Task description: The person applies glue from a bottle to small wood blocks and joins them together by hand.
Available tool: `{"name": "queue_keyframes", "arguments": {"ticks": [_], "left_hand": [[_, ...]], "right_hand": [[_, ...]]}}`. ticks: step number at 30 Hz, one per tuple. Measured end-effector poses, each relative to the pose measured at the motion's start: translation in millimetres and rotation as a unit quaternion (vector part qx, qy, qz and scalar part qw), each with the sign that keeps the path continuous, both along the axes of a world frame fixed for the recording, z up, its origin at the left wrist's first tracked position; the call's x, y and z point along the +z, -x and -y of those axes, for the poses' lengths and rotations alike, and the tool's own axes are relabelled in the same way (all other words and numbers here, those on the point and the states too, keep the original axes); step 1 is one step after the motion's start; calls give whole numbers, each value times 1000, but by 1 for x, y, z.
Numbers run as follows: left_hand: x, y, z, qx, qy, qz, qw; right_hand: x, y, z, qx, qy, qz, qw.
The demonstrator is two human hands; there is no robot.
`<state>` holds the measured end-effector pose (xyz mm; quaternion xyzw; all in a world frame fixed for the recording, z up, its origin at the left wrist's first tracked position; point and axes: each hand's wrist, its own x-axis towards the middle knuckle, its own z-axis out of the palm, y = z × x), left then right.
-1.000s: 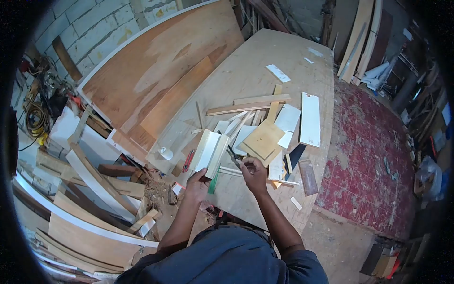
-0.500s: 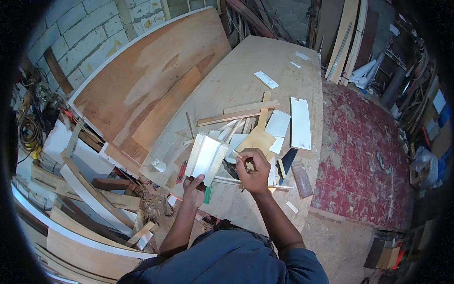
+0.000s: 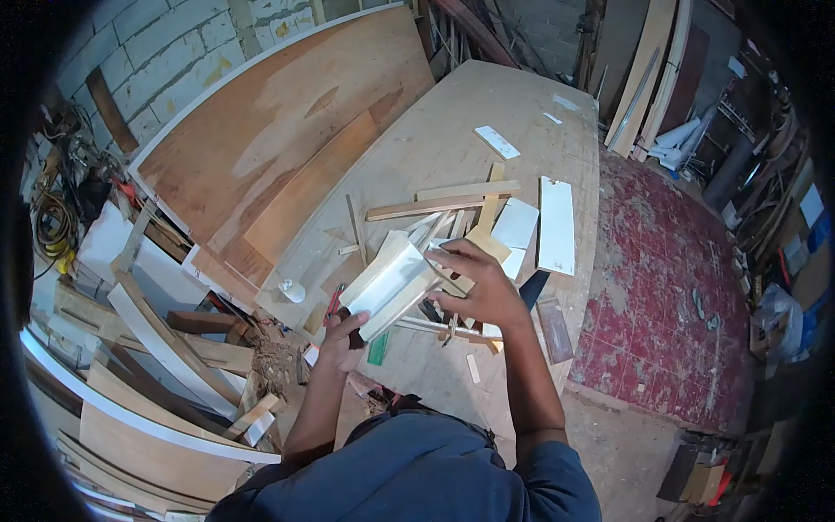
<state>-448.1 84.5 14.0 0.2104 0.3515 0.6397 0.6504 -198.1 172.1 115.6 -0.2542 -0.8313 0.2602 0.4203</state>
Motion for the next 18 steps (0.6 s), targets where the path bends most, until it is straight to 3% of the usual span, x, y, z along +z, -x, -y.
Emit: {"name": "queue_keyframes", "arguments": {"ticks": [8,18], "left_hand": [[26,15,3,-17,-13,-46,999],[33,23,3,-9,-33,-97,995]], "right_hand": [[-6,-6,1,71,29,59,995],[-13,-8,13,17,-47,38,998]]}}
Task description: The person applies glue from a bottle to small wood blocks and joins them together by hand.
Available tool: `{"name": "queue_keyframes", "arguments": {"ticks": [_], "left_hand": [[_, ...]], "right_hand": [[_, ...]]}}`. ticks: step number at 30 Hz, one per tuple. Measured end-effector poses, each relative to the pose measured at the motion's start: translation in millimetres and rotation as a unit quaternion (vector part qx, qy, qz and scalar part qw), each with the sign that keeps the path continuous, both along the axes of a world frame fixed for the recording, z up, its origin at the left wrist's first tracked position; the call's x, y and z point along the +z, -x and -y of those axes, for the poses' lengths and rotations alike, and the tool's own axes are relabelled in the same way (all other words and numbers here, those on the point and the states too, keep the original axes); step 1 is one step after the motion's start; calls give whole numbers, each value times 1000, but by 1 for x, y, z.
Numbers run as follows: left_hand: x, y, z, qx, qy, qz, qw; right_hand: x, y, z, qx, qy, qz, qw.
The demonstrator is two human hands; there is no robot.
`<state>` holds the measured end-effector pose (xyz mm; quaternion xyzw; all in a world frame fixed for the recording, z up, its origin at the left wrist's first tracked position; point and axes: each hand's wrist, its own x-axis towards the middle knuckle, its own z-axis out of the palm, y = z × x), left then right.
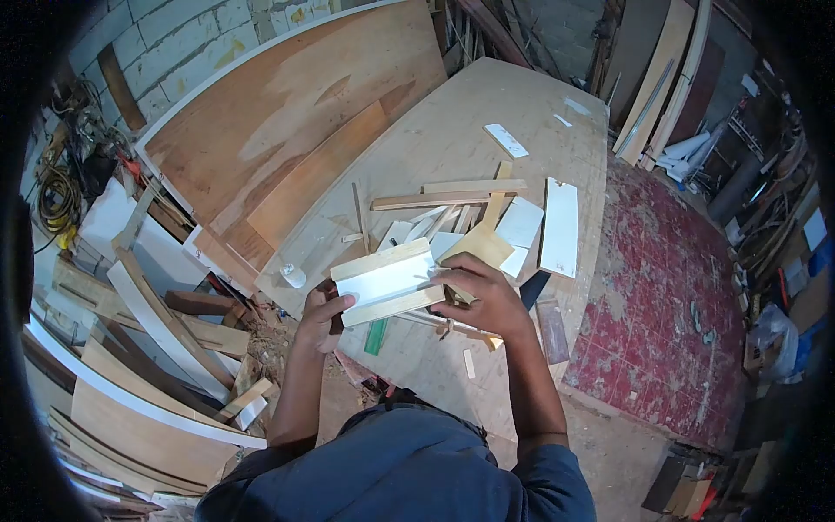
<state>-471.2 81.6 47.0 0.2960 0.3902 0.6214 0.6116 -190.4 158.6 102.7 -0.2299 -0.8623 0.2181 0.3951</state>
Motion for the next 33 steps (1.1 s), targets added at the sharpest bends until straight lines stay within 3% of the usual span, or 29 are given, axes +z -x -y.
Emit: {"name": "queue_keyframes", "arguments": {"ticks": [26,29,33], "left_hand": [[7,-6,4,25,-10,-16,1000],[17,-10,7,54,10,-67,996],[-1,-18,0,88,-21,-35,995]], "right_hand": [[-3,-3,8,-16,-20,-29,999],[0,-2,10,-50,-39,-54,997],[-21,-3,8,-114,-29,-127,985]]}}
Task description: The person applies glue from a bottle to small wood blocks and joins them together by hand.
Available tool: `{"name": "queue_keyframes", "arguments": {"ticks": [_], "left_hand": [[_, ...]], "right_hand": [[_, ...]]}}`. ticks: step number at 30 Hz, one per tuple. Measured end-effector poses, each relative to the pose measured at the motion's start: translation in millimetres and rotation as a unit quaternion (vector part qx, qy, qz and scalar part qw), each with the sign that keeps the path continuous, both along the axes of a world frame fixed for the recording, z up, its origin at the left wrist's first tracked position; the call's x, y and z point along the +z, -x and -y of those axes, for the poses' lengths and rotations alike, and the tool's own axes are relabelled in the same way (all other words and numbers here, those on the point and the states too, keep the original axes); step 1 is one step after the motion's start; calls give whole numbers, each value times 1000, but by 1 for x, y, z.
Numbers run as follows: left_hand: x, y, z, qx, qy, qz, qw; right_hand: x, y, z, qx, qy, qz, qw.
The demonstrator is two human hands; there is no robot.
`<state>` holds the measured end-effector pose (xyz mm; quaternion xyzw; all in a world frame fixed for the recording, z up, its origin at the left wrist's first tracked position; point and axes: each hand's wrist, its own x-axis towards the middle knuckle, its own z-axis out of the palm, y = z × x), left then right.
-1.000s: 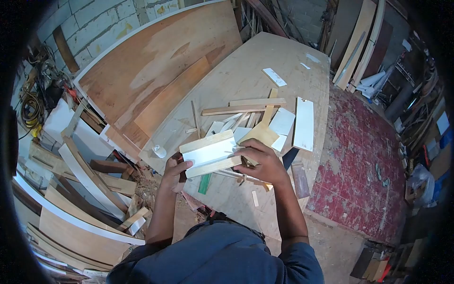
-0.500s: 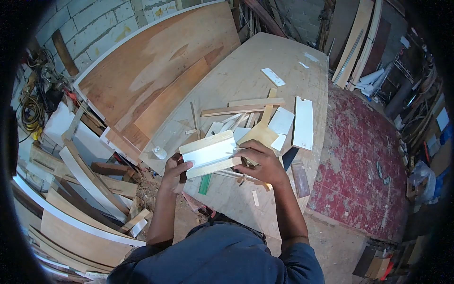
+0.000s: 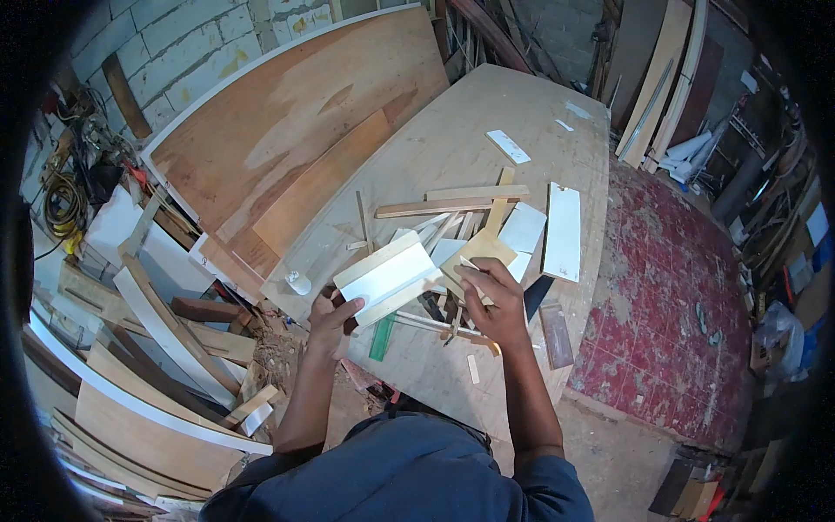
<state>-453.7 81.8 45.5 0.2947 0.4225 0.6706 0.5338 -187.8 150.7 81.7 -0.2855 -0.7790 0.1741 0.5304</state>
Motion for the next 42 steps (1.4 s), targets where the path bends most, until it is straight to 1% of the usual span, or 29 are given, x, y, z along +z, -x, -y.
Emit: {"name": "queue_keyframes", "arguments": {"ticks": [1,2,3,5,6,7,9,10,11,12,13,14,17,22,24,27,29,30,32,36,37,38,39,41,42], "left_hand": [[-3,-3,-2,0,5,37,999],[-7,-7,-4,0,10,73,997],[-13,-11,-6,-1,9,72,997],[-32,-16,-10,50,48,129,989],[-44,-13,-13,37,76,131,988],[-56,-13,-15,35,77,130,988],[-62,-21,-18,75,72,139,985],[-62,-26,-18,74,73,138,985],[-56,-32,-18,111,71,142,981],[-52,-37,-17,149,70,146,976],[-52,-40,-17,148,71,145,976],[-51,-41,-17,159,70,138,975],[-50,-46,-18,176,56,132,974],[-58,-48,-18,174,21,137,975],[-56,-50,-17,176,27,109,978],[-53,-55,-17,187,9,127,974],[-56,-53,-18,180,12,126,975],[-58,-53,-18,174,16,125,977],[-59,-52,-17,181,23,127,975],[-59,-53,-14,180,18,150,972],[-59,-52,-13,182,17,151,972],[-59,-52,-11,180,27,129,975],[-60,-52,-10,178,37,107,977],[-59,-52,-7,173,49,122,976],[-58,-53,-6,166,60,136,975]], "right_hand": [[-11,1,-1,-23,34,-32,999],[-15,6,1,-49,26,-35,998],[-18,11,5,-50,25,-37,998],[-24,19,14,6,91,-45,995],[-40,26,15,6,127,-70,989],[-56,31,21,4,127,-71,989],[-60,48,34,-9,267,-139,954],[-57,50,38,2,247,-115,962],[-57,54,41,0,248,-116,962],[-58,56,44,-7,218,-68,974],[-59,58,47,-14,188,-19,982],[-62,60,49,-22,159,-23,987],[-67,65,52,-30,132,-39,990],[-74,74,55,-17,126,-50,991],[-77,79,56,-13,129,-54,990],[-79,85,56,-15,132,-64,989],[-78,87,56,-41,70,-14,997],[-78,87,55,-41,70,-14,997],[-76,87,54,-70,-29,10,997],[-74,81,55,-66,-28,-15,997],[-72,77,53,-74,-15,-39,996],[-71,74,52,-82,-1,-62,995],[-70,71,49,-80,-1,-61,995],[-68,64,40,-81,47,-114,989],[-66,59,37,-65,66,-124,988]]}}
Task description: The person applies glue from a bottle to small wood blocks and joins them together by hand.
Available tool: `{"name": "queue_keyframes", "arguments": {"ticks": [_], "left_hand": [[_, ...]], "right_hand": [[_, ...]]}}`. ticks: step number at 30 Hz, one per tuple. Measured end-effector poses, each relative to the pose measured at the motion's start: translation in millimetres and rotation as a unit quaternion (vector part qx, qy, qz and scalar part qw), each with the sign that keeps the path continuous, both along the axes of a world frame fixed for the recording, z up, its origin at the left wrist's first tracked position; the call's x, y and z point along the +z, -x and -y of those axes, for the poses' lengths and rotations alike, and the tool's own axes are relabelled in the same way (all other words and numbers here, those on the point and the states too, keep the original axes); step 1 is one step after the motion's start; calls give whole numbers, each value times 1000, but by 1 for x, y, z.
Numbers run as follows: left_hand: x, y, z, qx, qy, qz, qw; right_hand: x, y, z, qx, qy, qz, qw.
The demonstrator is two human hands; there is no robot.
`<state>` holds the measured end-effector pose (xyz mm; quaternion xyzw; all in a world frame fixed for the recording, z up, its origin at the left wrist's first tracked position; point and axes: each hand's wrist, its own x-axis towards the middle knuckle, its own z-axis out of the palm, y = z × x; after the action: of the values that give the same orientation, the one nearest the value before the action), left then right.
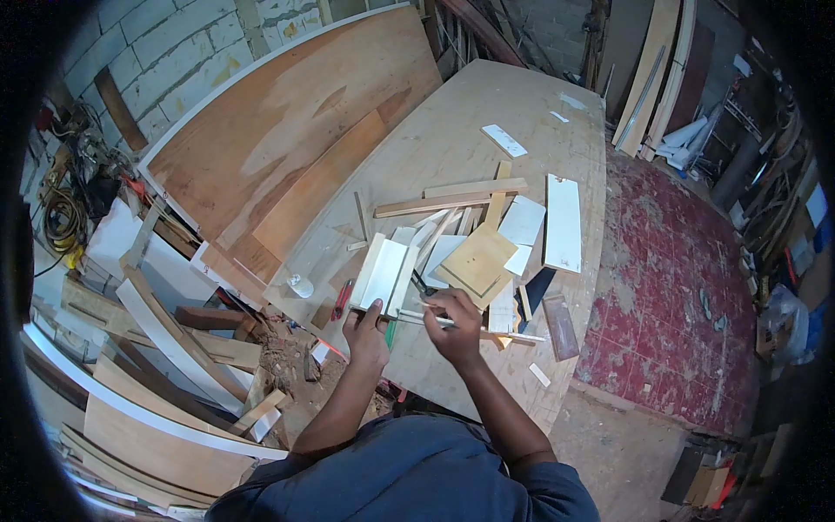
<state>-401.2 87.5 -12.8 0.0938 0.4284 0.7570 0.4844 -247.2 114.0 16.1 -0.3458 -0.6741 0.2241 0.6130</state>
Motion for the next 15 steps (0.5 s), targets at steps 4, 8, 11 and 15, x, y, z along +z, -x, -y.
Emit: {"name": "queue_keyframes", "arguments": {"ticks": [4,8,11,15], "left_hand": [[-10,2,3,-22,-6,-13,1000],[-22,8,8,-76,5,-4,997],[-32,14,10,-93,7,24,995],[-39,19,20,-118,52,23,991]], "right_hand": [[7,-17,-7,61,97,11,993],[5,-42,-22,20,40,59,997],[7,-66,-30,-23,66,51,996],[-10,-87,-33,-44,129,20,990]]}}
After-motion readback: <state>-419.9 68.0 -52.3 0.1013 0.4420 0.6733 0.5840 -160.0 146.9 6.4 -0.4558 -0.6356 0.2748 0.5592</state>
